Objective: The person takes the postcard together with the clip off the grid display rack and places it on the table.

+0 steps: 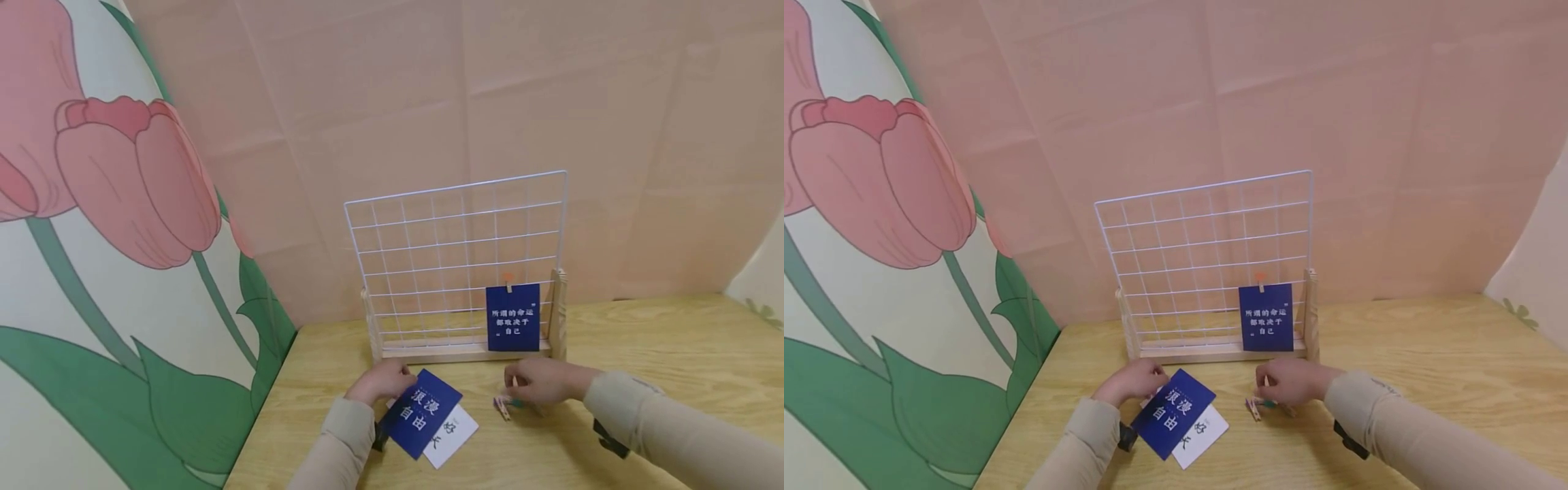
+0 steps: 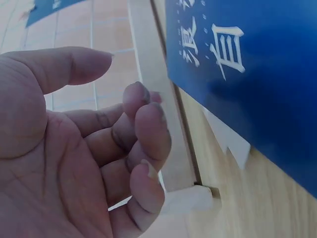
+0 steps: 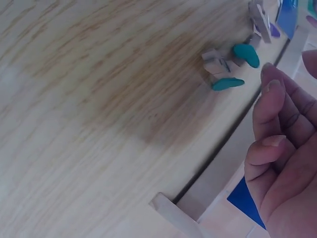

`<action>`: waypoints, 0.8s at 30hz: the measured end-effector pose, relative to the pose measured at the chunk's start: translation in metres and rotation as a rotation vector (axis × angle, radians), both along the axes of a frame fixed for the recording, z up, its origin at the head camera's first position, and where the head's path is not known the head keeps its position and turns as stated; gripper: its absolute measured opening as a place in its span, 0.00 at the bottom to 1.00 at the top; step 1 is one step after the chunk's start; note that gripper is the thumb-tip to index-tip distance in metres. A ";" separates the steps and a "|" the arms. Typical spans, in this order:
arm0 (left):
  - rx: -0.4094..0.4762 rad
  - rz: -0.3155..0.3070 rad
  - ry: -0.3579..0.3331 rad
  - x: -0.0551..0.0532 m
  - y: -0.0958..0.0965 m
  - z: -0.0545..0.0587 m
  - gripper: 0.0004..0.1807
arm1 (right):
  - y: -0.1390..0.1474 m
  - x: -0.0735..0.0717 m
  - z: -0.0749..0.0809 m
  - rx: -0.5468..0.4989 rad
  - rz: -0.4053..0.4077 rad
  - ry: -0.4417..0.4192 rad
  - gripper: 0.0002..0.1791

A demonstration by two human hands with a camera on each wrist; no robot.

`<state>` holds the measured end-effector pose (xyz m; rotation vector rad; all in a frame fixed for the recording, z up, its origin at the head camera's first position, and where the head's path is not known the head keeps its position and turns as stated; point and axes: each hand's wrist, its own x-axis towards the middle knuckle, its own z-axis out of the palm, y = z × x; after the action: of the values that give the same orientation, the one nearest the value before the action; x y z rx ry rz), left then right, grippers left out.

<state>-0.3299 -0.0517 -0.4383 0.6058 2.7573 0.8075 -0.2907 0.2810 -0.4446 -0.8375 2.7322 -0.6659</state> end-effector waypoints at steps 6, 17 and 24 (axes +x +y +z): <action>-0.014 0.005 0.071 -0.002 0.010 0.005 0.11 | 0.002 -0.002 0.011 -0.019 -0.036 0.039 0.08; 0.011 0.015 0.120 -0.006 0.034 0.016 0.14 | 0.009 -0.012 0.046 -0.086 -0.084 0.263 0.09; 0.021 0.006 0.133 -0.008 0.053 0.025 0.17 | 0.011 -0.020 0.067 -0.104 -0.168 0.380 0.12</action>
<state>-0.3378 0.0017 -0.4131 0.6782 2.8748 0.8266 -0.3104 0.2917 -0.3778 -0.8372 3.1616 -0.7537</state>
